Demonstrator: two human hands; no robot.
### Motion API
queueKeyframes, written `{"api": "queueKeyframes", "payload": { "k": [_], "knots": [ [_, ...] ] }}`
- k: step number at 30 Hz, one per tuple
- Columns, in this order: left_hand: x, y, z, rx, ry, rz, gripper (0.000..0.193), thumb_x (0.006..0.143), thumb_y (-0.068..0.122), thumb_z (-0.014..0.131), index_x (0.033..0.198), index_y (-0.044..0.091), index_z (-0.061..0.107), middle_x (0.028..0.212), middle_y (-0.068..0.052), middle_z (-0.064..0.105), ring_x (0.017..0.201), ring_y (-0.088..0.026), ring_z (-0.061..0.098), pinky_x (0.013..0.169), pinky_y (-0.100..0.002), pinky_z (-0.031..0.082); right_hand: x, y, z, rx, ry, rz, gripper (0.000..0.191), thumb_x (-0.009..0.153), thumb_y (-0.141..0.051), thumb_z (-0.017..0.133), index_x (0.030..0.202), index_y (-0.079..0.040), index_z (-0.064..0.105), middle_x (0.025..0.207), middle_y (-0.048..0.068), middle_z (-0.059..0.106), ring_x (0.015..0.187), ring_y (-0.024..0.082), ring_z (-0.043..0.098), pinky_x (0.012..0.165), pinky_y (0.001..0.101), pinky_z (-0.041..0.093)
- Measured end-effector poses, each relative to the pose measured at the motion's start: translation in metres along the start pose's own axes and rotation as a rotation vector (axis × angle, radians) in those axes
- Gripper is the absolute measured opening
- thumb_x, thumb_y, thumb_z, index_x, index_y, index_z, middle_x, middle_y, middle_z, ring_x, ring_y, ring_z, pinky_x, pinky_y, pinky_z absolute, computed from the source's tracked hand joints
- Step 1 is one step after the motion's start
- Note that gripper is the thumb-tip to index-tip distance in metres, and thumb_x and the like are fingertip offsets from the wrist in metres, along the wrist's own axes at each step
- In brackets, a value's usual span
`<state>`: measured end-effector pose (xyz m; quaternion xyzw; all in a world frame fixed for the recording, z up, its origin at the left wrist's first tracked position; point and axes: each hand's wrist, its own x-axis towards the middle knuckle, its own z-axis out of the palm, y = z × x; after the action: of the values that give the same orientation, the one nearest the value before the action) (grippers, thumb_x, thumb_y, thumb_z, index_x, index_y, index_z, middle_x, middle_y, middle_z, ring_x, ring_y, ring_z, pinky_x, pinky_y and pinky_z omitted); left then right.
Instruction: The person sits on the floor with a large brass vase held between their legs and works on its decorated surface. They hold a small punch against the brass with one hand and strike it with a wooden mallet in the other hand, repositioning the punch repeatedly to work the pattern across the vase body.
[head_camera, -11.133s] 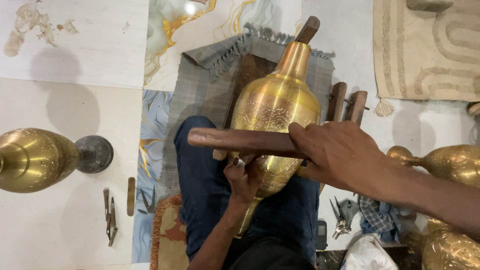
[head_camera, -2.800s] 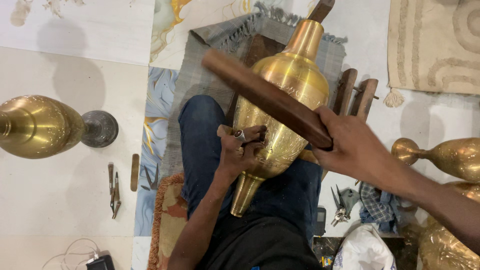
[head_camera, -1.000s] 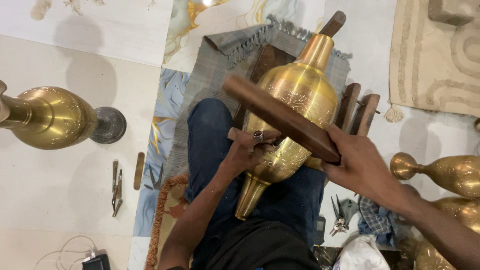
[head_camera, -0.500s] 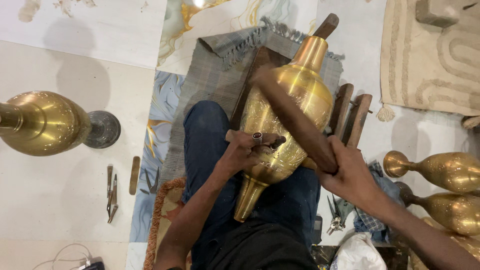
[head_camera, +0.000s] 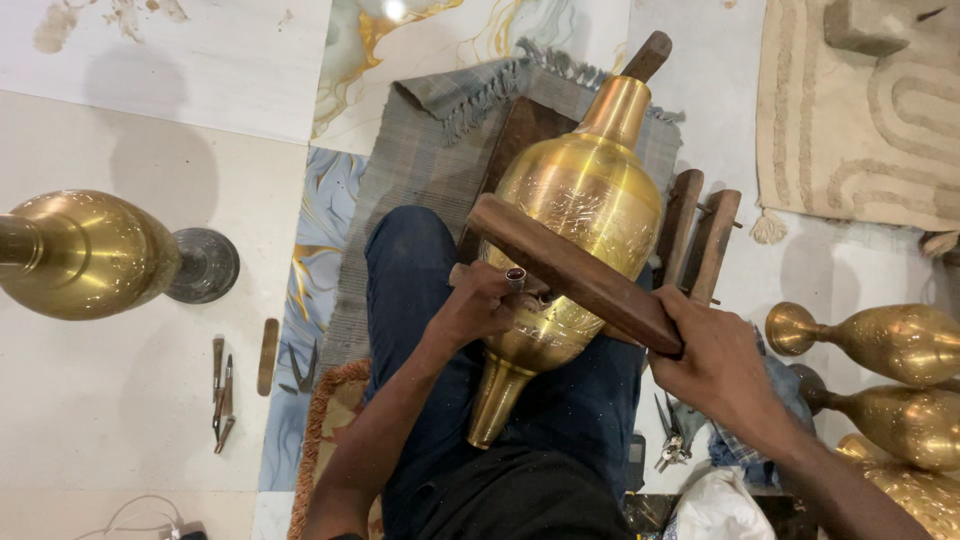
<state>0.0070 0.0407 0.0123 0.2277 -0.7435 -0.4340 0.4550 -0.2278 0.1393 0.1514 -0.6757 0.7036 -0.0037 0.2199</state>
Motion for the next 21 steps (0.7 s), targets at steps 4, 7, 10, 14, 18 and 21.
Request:
{"api": "queueKeyframes", "payload": {
  "k": [4, 7, 10, 14, 18, 21],
  "knots": [
    [0.001, 0.0, -0.003, -0.214, -0.034, 0.012, 0.046, 0.078, -0.012, 0.065, 0.12, 0.008, 0.069, 0.088, -0.015, 0.073, 0.073, -0.026, 0.075, 0.058, -0.033, 0.056, -0.001, 0.001, 0.004, 0.027, -0.018, 0.068, 0.038, 0.071, -0.011, 0.072, 0.106, -0.009, 0.056, 0.07, 0.018, 0.066, 0.067, 0.041, 0.068, 0.061, 0.0475, 0.051],
    [-0.002, -0.002, -0.005, -0.165, -0.067, -0.015, 0.048, 0.074, -0.012, 0.066, 0.118, 0.005, 0.073, 0.076, -0.016, 0.067, 0.06, -0.029, 0.066, 0.053, -0.036, 0.051, -0.003, 0.0, 0.006, 0.16, 0.038, 0.035, 0.037, 0.07, -0.013, 0.072, 0.103, -0.008, 0.056, 0.067, 0.017, 0.065, 0.062, 0.036, 0.067, 0.058, 0.0466, 0.052],
    [-0.004, -0.007, -0.002, -0.062, -0.067, 0.015, 0.038, 0.072, -0.01, 0.066, 0.104, 0.008, 0.069, 0.077, -0.015, 0.066, 0.067, -0.032, 0.066, 0.059, -0.039, 0.051, -0.006, 0.0, 0.005, -0.001, -0.004, 0.072, 0.041, 0.069, -0.011, 0.073, 0.107, -0.009, 0.057, 0.068, 0.019, 0.067, 0.065, 0.039, 0.068, 0.06, 0.0488, 0.051],
    [-0.003, -0.011, -0.001, -0.091, -0.113, -0.001, 0.023, 0.071, -0.008, 0.068, 0.091, 0.002, 0.064, 0.074, -0.016, 0.061, 0.065, -0.036, 0.063, 0.059, -0.041, 0.049, -0.005, 0.001, 0.003, 0.234, 0.109, 0.023, 0.035, 0.072, -0.013, 0.07, 0.102, -0.007, 0.054, 0.071, 0.02, 0.065, 0.064, 0.037, 0.072, 0.057, 0.0467, 0.053],
    [-0.003, -0.008, -0.002, -0.084, -0.041, 0.042, 0.034, 0.07, -0.009, 0.063, 0.1, 0.005, 0.072, 0.075, -0.016, 0.064, 0.064, -0.034, 0.063, 0.058, -0.041, 0.05, -0.004, 0.002, 0.003, -0.063, 0.01, 0.039, 0.038, 0.069, -0.011, 0.072, 0.104, -0.009, 0.057, 0.077, 0.02, 0.069, 0.072, 0.042, 0.07, 0.062, 0.0495, 0.052],
    [-0.002, -0.007, -0.003, -0.107, -0.101, -0.014, 0.033, 0.071, -0.009, 0.064, 0.101, 0.003, 0.071, 0.07, -0.016, 0.06, 0.058, -0.033, 0.059, 0.054, -0.041, 0.048, -0.005, 0.004, 0.007, 0.016, 0.103, -0.016, 0.04, 0.07, -0.01, 0.071, 0.107, -0.008, 0.058, 0.08, 0.021, 0.069, 0.075, 0.043, 0.07, 0.062, 0.0489, 0.052]
  ]
}}
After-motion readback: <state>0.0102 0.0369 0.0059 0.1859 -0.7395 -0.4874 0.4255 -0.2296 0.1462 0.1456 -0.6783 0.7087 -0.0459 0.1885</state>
